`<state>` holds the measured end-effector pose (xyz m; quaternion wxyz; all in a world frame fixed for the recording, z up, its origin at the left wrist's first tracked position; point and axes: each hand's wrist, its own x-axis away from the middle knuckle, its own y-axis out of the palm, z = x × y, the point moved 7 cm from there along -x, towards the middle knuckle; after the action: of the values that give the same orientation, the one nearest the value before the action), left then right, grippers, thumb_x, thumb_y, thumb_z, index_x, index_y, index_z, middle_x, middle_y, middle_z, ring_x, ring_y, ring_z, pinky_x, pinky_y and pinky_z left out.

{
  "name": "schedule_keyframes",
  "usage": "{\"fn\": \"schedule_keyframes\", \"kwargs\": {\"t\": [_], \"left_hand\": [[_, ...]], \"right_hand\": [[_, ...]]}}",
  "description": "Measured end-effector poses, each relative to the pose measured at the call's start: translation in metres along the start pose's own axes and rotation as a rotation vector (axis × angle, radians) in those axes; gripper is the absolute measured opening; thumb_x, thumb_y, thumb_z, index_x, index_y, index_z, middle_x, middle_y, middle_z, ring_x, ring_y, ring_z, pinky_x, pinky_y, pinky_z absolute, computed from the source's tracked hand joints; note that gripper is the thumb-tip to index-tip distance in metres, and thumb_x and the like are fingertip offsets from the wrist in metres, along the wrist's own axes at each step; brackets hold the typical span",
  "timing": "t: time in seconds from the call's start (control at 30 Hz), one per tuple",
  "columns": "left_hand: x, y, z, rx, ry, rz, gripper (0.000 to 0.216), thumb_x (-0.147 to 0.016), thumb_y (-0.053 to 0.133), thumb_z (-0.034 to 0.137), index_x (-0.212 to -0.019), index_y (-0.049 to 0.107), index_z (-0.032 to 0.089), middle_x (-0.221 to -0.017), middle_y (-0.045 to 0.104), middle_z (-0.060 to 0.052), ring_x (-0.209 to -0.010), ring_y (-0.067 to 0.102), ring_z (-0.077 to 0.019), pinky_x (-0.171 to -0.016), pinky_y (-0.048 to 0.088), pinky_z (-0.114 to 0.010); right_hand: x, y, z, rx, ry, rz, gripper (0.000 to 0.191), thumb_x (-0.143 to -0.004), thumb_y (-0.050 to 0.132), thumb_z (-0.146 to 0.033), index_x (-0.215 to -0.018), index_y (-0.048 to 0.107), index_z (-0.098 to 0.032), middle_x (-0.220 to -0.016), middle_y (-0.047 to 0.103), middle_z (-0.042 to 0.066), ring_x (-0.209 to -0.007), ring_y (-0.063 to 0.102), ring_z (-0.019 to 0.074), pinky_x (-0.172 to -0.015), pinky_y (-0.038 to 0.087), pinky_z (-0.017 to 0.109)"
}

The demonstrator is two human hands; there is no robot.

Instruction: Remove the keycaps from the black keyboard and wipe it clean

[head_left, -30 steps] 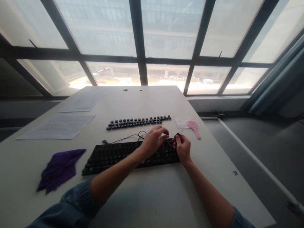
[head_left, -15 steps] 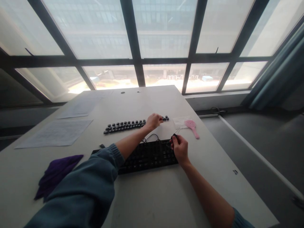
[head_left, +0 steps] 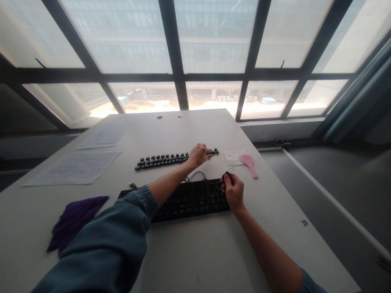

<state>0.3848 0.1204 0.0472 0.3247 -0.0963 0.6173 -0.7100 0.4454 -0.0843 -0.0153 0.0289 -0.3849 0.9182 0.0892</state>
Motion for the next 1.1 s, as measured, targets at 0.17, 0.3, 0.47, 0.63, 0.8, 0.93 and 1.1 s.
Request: {"fn": "schedule_keyframes", "kwargs": {"t": [0.17,0.3,0.47,0.63,0.8,0.93,1.1], "left_hand": [[0.024,-0.037,0.011,0.099,0.01,0.142,0.03,-0.096,0.053,0.037,-0.091,0.077,0.019,-0.095,0.067,-0.008,-0.097,0.059,-0.0226,-0.092,0.047,-0.034],[0.051,-0.059,0.018,0.213,0.001,0.189,0.029,-0.097,0.051,0.034,-0.097,0.076,0.019,-0.092,0.069,-0.007,-0.091,0.063,-0.0208,-0.089,0.048,-0.032],[0.085,-0.053,0.032,0.278,0.003,0.07,0.023,-0.093,0.056,0.025,-0.103,0.074,0.018,-0.099,0.072,-0.007,-0.091,0.065,-0.021,-0.09,0.049,-0.033],[0.117,-0.022,0.056,0.347,0.034,-0.087,0.02,-0.089,0.062,0.031,-0.1,0.075,0.02,-0.095,0.072,-0.006,-0.092,0.065,-0.022,-0.087,0.049,-0.033],[0.134,0.004,0.077,0.381,0.052,-0.092,0.023,-0.085,0.071,0.037,-0.102,0.074,0.022,-0.096,0.069,-0.006,-0.096,0.063,-0.0229,-0.085,0.048,-0.032],[0.139,0.016,0.082,0.371,0.044,-0.065,0.023,-0.083,0.073,0.034,-0.103,0.072,0.022,-0.096,0.067,-0.005,-0.096,0.061,-0.0229,-0.085,0.048,-0.032],[0.141,0.021,0.079,0.356,0.043,-0.049,0.025,-0.082,0.074,0.035,-0.104,0.072,0.023,-0.097,0.066,-0.005,-0.098,0.06,-0.0238,-0.086,0.048,-0.033]], "right_hand": [[0.0,-0.008,-0.003,0.03,-0.056,0.096,0.037,-0.088,0.06,-0.053,-0.082,0.062,-0.016,-0.065,0.062,0.002,-0.049,0.05,0.012,-0.043,0.04,0.022],[-0.002,-0.011,-0.005,0.028,-0.078,0.105,0.037,-0.088,0.06,-0.053,-0.083,0.063,-0.016,-0.066,0.062,0.002,-0.05,0.05,0.012,-0.044,0.04,0.023],[-0.003,-0.017,-0.012,0.019,-0.103,0.08,0.039,-0.087,0.063,-0.055,-0.082,0.062,-0.016,-0.066,0.061,0.001,-0.05,0.048,0.0117,-0.044,0.039,0.023],[-0.001,-0.016,-0.013,0.108,-0.167,-0.059,0.033,-0.089,0.061,-0.049,-0.08,0.062,-0.017,-0.065,0.06,0.0,-0.051,0.047,0.0122,-0.047,0.039,0.024],[0.003,-0.009,-0.016,0.26,-0.239,-0.14,0.025,-0.092,0.057,-0.039,-0.078,0.063,-0.019,-0.065,0.06,0.0,-0.057,0.05,0.0149,-0.054,0.041,0.026],[0.002,-0.007,-0.018,0.315,-0.248,-0.164,0.023,-0.092,0.055,-0.036,-0.077,0.063,-0.019,-0.065,0.059,0.0,-0.059,0.051,0.0159,-0.056,0.041,0.027],[-0.003,-0.003,-0.016,0.345,-0.215,-0.191,0.026,-0.092,0.054,-0.035,-0.072,0.059,-0.019,-0.062,0.056,-0.001,-0.058,0.05,0.0156,-0.055,0.039,0.026]]}}
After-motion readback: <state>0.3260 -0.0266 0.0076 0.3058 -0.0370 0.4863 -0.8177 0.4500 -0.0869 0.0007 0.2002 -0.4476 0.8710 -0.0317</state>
